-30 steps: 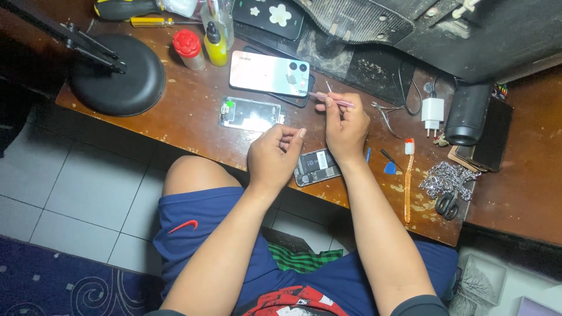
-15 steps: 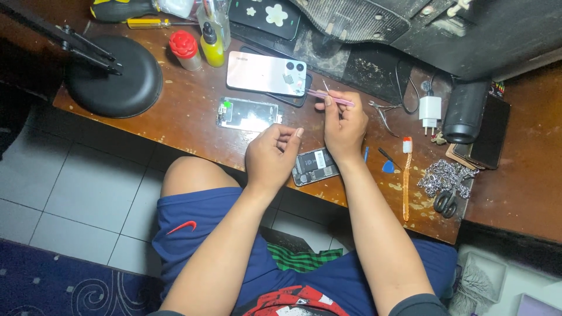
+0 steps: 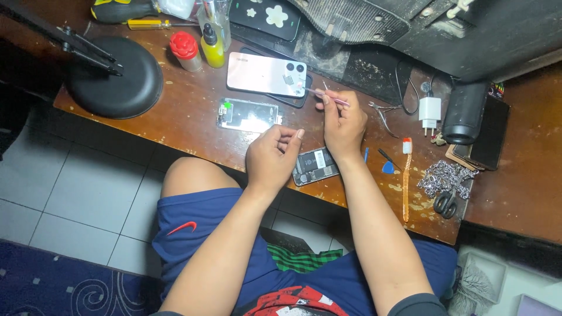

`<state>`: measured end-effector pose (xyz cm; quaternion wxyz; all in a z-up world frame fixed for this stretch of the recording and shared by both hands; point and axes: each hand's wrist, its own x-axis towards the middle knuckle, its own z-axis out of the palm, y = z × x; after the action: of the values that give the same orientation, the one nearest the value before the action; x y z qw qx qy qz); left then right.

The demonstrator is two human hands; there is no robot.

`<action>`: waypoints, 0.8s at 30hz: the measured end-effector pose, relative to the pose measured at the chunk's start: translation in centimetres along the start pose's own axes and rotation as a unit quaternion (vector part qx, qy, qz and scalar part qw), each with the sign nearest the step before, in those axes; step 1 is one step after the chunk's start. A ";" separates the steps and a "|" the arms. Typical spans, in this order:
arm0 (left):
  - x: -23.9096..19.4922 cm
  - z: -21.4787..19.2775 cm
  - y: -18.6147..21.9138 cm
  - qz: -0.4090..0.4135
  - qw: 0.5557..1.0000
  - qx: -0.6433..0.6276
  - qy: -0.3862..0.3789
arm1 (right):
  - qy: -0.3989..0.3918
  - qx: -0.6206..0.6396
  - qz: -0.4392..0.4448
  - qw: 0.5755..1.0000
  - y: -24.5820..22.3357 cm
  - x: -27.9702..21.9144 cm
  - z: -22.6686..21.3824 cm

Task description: The person uses a pink plastic spudger to pry and separate the internal components of a disassembled smartphone. They carefully lift the motherboard and other parts from the phone's frame while working at a cluttered desk.

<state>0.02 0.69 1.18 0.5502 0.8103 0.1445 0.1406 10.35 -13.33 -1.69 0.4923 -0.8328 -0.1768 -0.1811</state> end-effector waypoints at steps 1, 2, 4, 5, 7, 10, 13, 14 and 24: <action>0.0 0.0 0.0 0.000 1.000 0.000 0.000 | 0.000 0.000 0.000 1.000 0.0 0.0 0.0; 0.0 0.0 0.0 0.002 1.000 0.000 0.000 | -0.003 -0.004 0.000 1.000 -0.1 -0.1 0.0; 0.0 0.1 0.0 0.003 1.000 -0.001 0.001 | -0.006 -0.008 0.000 1.000 -0.1 -0.1 0.0; 0.0 0.1 -0.1 0.007 1.000 0.002 0.003 | -0.008 -0.010 0.001 1.000 -0.1 -0.1 0.0; 0.0 0.2 -0.2 0.010 1.000 0.004 0.005 | -0.011 -0.011 0.002 1.000 -0.2 -0.2 -0.1; 0.1 0.2 -0.3 0.009 1.000 0.003 0.004 | -0.009 -0.009 0.003 1.000 -0.3 -0.2 -0.2; 0.1 0.3 -0.3 0.013 1.000 0.001 0.007 | -0.003 -0.011 0.002 1.000 -0.3 -0.2 -0.2; 0.2 0.3 -0.3 0.013 1.000 0.001 0.006 | 0.001 -0.010 0.000 1.000 -0.3 -0.2 -0.2; 0.1 0.1 -0.4 0.005 1.000 0.003 -0.004 | 0.092 0.056 -0.009 0.994 1.7 0.2 -1.4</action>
<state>0.13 0.76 0.79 0.5474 0.8135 0.1381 0.1396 11.16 -15.27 -2.25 0.5505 -0.7822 -0.1484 -0.2513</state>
